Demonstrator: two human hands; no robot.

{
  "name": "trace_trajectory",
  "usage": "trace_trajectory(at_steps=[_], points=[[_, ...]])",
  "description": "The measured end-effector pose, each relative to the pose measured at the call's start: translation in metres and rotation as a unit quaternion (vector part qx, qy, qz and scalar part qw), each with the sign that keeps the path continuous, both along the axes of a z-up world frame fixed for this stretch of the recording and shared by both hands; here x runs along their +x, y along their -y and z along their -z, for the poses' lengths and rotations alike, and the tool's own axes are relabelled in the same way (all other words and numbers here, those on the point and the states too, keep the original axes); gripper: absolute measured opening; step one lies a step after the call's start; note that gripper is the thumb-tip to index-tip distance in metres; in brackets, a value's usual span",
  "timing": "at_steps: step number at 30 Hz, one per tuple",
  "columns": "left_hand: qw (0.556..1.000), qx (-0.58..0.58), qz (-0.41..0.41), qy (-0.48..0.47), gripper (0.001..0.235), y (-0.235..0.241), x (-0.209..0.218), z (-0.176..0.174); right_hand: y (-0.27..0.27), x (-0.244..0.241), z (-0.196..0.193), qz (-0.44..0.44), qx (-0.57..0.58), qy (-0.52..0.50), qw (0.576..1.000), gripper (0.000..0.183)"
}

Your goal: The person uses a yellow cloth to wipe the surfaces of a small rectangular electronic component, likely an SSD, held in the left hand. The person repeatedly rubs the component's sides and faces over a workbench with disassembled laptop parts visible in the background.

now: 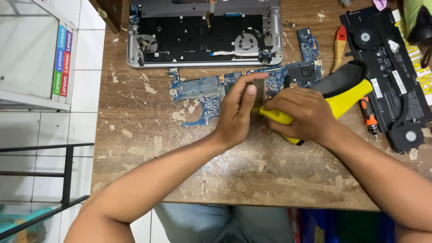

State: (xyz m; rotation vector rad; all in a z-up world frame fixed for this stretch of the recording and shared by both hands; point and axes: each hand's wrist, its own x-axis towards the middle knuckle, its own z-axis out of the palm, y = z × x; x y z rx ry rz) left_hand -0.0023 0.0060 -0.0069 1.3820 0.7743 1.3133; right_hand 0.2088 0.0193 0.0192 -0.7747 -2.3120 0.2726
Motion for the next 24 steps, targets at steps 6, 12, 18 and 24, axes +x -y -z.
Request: trace_trajectory(at_steps=[6, 12, 18, 24], points=[[1.0, -0.007, 0.002, -0.012, 0.049, -0.001, 0.0, 0.003, -0.004, 0.001, 0.005, -0.006, -0.006, 0.016, 1.0, 0.019], [1.0, -0.007, 0.004, -0.012, 0.049, 0.0, 0.0, 0.003, -0.004, 0.002, 0.0, -0.027, -0.037, 0.029, 0.999, 0.025], [1.0, -0.016, 0.003, 0.005, 0.047, 0.001, 0.001, -0.001, -0.003, 0.003, 0.007, -0.008, -0.002, -0.001, 1.0, 0.025], [0.999, -0.022, -0.01, -0.029, 0.047, -0.002, -0.002, -0.007, -0.002, 0.005, 0.01, 0.038, -0.003, -0.004, 0.999, 0.028]])
